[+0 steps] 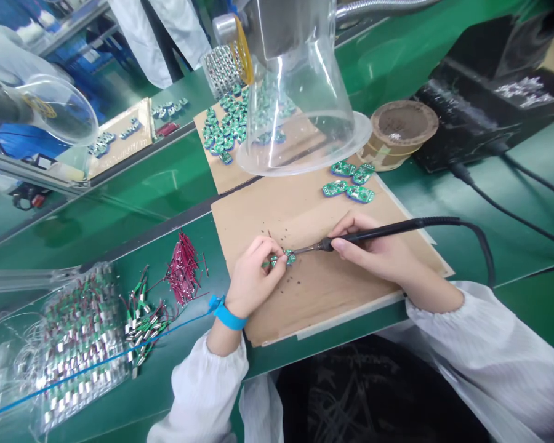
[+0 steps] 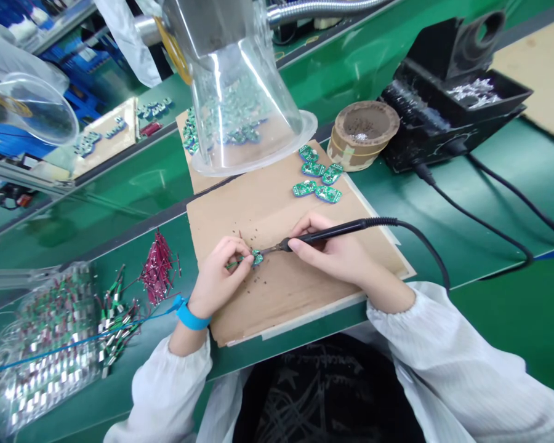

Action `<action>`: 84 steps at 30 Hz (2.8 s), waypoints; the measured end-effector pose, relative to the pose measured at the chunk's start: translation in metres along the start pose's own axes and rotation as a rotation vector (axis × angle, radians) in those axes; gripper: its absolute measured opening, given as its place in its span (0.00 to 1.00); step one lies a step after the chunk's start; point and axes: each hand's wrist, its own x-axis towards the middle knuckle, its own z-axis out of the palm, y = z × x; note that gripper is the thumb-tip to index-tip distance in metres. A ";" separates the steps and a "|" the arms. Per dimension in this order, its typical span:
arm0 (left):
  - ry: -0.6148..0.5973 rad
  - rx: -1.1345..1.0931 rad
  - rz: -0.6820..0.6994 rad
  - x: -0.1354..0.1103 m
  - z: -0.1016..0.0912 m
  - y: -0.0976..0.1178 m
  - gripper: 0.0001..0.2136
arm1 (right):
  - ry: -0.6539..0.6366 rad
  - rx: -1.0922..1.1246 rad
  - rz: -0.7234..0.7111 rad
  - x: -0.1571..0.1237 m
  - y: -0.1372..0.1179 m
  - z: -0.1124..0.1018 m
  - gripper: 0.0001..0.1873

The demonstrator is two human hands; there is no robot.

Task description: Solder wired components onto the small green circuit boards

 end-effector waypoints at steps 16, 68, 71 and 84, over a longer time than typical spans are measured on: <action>-0.024 -0.037 0.000 0.001 -0.003 -0.002 0.03 | 0.171 0.117 0.041 0.000 -0.015 0.001 0.14; -0.073 -0.071 0.009 0.000 -0.004 -0.009 0.03 | 0.180 0.112 -0.014 0.000 -0.011 0.006 0.13; -0.071 -0.068 0.009 0.000 -0.004 -0.010 0.03 | 0.167 0.107 -0.016 0.000 -0.012 0.006 0.13; -0.071 -0.076 0.014 0.001 -0.006 -0.008 0.03 | 0.271 0.170 -0.063 -0.003 -0.003 0.006 0.09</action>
